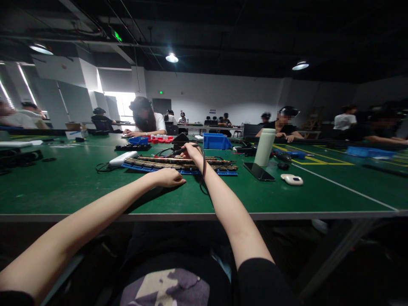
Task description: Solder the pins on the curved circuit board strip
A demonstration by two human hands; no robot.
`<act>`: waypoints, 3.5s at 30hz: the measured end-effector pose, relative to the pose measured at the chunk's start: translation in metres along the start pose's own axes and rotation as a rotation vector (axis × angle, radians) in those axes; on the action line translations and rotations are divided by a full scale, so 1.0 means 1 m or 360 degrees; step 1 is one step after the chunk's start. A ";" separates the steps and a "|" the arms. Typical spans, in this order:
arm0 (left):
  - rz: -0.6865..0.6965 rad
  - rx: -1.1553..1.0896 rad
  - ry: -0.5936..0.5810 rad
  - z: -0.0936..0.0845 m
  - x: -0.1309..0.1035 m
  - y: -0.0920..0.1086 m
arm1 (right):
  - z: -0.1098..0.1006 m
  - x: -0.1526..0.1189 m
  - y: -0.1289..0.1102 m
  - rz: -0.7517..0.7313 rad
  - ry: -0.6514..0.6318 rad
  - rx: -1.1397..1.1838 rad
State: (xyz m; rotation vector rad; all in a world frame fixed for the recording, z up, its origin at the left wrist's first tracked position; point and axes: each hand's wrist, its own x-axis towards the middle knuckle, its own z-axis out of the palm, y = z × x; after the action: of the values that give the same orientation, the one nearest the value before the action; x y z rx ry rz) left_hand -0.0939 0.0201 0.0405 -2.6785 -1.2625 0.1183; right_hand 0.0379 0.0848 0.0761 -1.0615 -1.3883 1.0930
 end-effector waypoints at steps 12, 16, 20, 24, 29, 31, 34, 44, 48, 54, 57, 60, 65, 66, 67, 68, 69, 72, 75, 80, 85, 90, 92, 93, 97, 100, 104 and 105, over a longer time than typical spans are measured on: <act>0.0005 -0.0018 0.0019 0.000 0.002 0.001 | 0.005 -0.006 -0.003 -0.0012 0.0008 -0.0122; -0.0013 -0.0009 0.0007 -0.001 0.002 0.002 | 0.006 -0.005 -0.004 0.0009 0.0000 -0.0122; -0.0021 0.0031 -0.0040 -0.003 0.001 0.003 | 0.004 -0.005 -0.003 0.0000 0.0018 -0.0114; -0.0027 0.0040 -0.0046 -0.004 0.000 0.004 | 0.002 -0.004 -0.001 -0.0053 0.0000 -0.0077; -0.0022 0.0044 -0.0030 -0.004 0.000 0.004 | 0.005 -0.006 -0.002 -0.0063 0.0022 -0.0091; -0.0018 0.0035 -0.0024 -0.004 0.000 0.004 | 0.006 -0.008 -0.004 -0.0045 0.0024 -0.0099; -0.0026 0.0015 -0.0018 -0.003 0.001 0.003 | 0.007 -0.008 -0.004 -0.0053 0.0023 -0.0119; -0.0018 -0.0050 0.0025 0.000 0.001 0.000 | 0.006 -0.003 0.001 -0.0116 0.0038 -0.0099; -0.0013 -0.0006 -0.0003 -0.001 0.001 0.000 | 0.006 -0.006 -0.002 -0.0055 0.0047 -0.0097; -0.0011 -0.0028 0.0023 0.003 0.003 -0.002 | 0.005 -0.005 -0.002 0.0013 0.0029 -0.0120; -0.0009 -0.0034 0.0034 0.003 0.004 -0.002 | 0.005 -0.006 -0.003 0.0041 0.0018 -0.0136; -0.0019 -0.0025 0.0010 0.001 0.003 -0.001 | 0.004 -0.007 -0.004 0.0063 -0.0011 -0.0162; -0.0041 -0.0014 -0.0026 -0.002 0.002 0.001 | 0.002 -0.006 -0.004 0.0076 -0.0047 -0.0196; -0.0042 -0.0010 -0.0029 -0.002 0.002 0.001 | 0.001 -0.006 -0.004 0.0081 -0.0055 -0.0198; -0.0043 -0.0002 -0.0031 -0.002 0.002 0.002 | 0.001 -0.005 -0.004 0.0088 -0.0059 -0.0202; -0.0043 0.0007 -0.0037 -0.002 0.002 0.002 | 0.000 -0.005 -0.004 0.0097 -0.0061 -0.0209; -0.0043 0.0017 -0.0044 -0.002 0.001 0.002 | 0.000 -0.004 -0.004 0.0102 -0.0066 -0.0216; -0.0042 0.0040 -0.0052 -0.003 0.001 0.003 | 0.000 -0.005 -0.005 0.0103 -0.0077 -0.0227; -0.0041 0.0042 -0.0056 -0.003 0.000 0.004 | 0.000 -0.007 -0.006 0.0108 -0.0084 -0.0234; -0.0035 0.0057 -0.0063 -0.002 0.001 0.002 | 0.000 -0.010 -0.008 0.0125 -0.0095 -0.0249; -0.0042 0.0072 -0.0062 -0.001 0.003 0.002 | 0.000 -0.007 -0.008 0.0159 -0.0101 -0.0292; -0.0037 0.0063 -0.0062 -0.003 0.002 0.003 | 0.001 -0.006 -0.008 0.0151 -0.0085 -0.0303; -0.0031 0.0059 -0.0059 -0.003 0.002 0.003 | 0.001 -0.007 -0.009 0.0165 -0.0079 -0.0315; -0.0029 0.0058 -0.0057 -0.003 0.002 0.003 | 0.001 -0.008 -0.009 0.0173 -0.0076 -0.0319; -0.0031 0.0050 -0.0055 -0.002 0.002 0.003 | 0.001 -0.008 -0.008 0.0144 -0.0070 -0.0321; -0.0026 0.0045 -0.0057 -0.001 0.003 0.003 | 0.000 -0.006 -0.006 0.0128 -0.0077 -0.0332; -0.0022 0.0036 -0.0050 -0.001 0.003 0.002 | 0.000 -0.004 -0.005 0.0128 -0.0090 -0.0335; -0.0024 0.0035 -0.0048 -0.002 0.003 0.001 | 0.000 -0.004 -0.005 0.0128 -0.0092 -0.0333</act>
State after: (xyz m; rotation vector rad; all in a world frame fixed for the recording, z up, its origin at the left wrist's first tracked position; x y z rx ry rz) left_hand -0.0904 0.0216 0.0418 -2.6580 -1.2823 0.1703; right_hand 0.0383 0.0801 0.0804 -1.2534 -1.5426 1.0597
